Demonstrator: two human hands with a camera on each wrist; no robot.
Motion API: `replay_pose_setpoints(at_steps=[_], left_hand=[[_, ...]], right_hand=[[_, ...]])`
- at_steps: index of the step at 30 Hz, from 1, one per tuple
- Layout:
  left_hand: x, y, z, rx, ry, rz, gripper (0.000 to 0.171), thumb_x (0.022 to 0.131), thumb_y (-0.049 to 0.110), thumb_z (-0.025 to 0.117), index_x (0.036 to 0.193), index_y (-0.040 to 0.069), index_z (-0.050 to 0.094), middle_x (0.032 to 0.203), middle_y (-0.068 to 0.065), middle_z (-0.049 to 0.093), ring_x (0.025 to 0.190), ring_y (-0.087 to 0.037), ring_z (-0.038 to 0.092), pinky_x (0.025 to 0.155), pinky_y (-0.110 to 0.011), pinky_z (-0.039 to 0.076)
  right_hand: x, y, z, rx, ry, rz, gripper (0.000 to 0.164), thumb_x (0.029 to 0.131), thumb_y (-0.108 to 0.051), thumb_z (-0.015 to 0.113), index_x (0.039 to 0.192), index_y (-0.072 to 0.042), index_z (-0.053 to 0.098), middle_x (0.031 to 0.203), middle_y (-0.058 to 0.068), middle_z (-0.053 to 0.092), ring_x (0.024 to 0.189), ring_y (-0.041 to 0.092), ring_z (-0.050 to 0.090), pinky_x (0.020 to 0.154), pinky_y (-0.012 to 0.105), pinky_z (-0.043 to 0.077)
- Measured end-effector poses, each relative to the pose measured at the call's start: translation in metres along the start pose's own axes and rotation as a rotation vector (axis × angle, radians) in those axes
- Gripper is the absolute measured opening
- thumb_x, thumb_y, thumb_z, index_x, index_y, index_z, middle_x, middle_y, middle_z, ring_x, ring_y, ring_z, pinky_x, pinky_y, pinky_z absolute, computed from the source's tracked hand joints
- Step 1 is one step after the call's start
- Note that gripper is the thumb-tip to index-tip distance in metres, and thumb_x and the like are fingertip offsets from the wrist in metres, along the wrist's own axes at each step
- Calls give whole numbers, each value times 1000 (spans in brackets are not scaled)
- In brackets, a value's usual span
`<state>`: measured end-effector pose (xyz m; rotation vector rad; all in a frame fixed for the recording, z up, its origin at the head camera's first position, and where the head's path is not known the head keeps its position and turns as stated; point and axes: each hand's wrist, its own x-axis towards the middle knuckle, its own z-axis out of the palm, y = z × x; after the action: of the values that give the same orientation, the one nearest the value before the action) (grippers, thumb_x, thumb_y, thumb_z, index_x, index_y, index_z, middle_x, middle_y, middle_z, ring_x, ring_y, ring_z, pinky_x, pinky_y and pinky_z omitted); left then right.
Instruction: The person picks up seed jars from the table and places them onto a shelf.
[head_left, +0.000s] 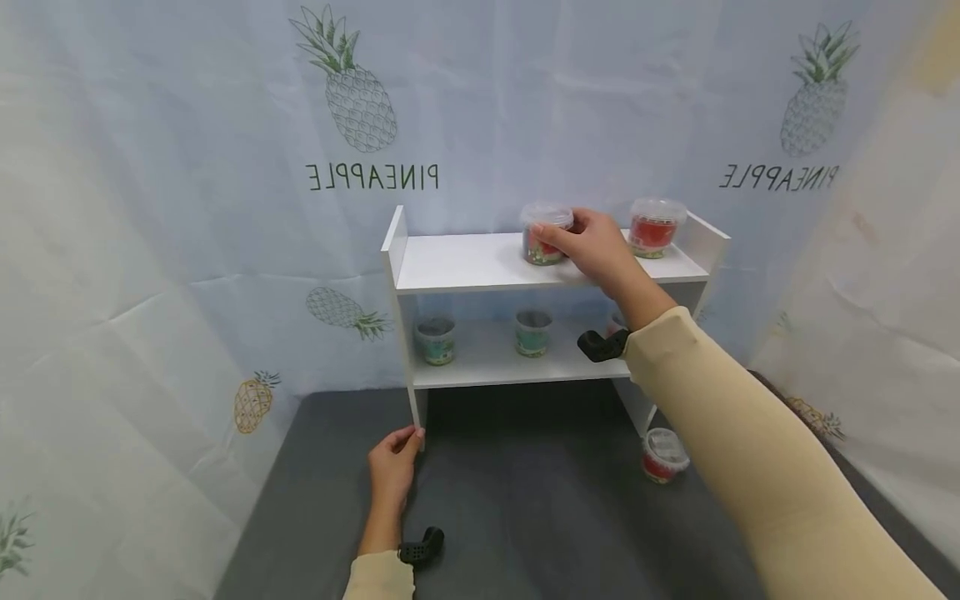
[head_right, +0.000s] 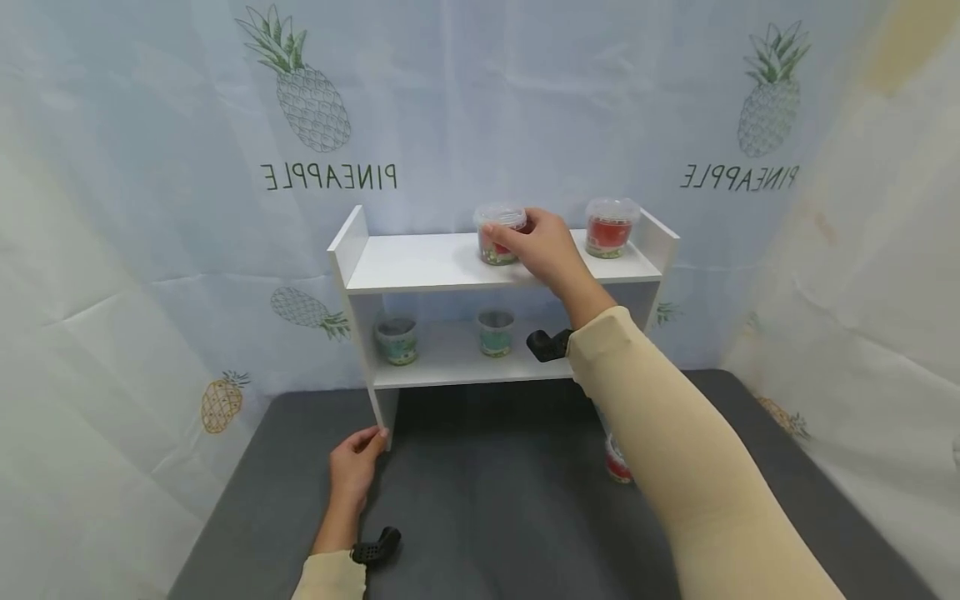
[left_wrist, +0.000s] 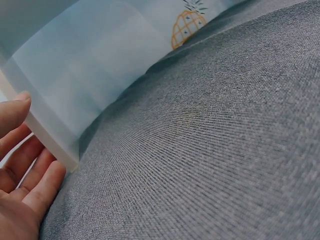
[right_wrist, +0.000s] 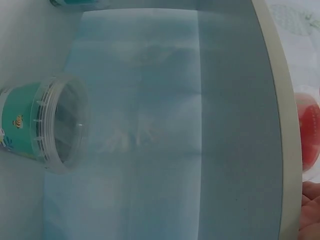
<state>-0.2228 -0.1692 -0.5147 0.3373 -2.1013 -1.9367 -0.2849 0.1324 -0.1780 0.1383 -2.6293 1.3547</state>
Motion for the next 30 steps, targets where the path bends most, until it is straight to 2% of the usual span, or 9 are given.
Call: replay_pose_setpoints(at_steps=[7, 13, 19, 25, 30], left_hand=[[5, 4, -2, -8, 16, 33, 34, 90, 29, 73, 111, 1, 72, 102, -13, 73, 82, -4, 62, 70, -18, 50], [4, 2, -2, 13, 6, 29, 36, 90, 31, 73, 111, 2, 72, 103, -14, 73, 85, -6, 63, 70, -18, 50], [0, 0, -3, 31, -1, 20, 38, 90, 33, 73, 112, 2, 72, 106, -14, 72, 87, -7, 63, 72, -17, 49], [-2, 1, -1, 30, -16, 14, 38, 91, 33, 72, 115, 3, 71, 109, -15, 71, 90, -9, 63, 73, -17, 49], [-3, 3, 0, 29, -12, 10, 36, 91, 31, 72, 114, 2, 71, 108, -15, 72, 89, -8, 63, 72, -16, 50]], right_hand=[[3, -6, 5, 3, 18, -53, 76, 82, -67, 66, 136, -14, 54, 132, 6, 59, 116, 20, 52, 100, 41, 43], [0, -3, 7, -4, 38, -52, 69, 85, -64, 65, 130, -13, 57, 126, 7, 60, 112, 22, 53, 96, 41, 44], [-2, 1, 8, 23, 33, -52, 70, 83, -65, 67, 131, -14, 57, 127, 6, 61, 114, 21, 54, 98, 41, 44], [-4, 4, 2, 7, 44, -17, 75, 81, -69, 66, 133, -16, 55, 130, 5, 59, 117, 21, 51, 100, 43, 43], [-5, 2, 3, 5, 50, -23, 75, 81, -68, 66, 134, -15, 55, 129, 5, 59, 114, 21, 52, 98, 42, 44]])
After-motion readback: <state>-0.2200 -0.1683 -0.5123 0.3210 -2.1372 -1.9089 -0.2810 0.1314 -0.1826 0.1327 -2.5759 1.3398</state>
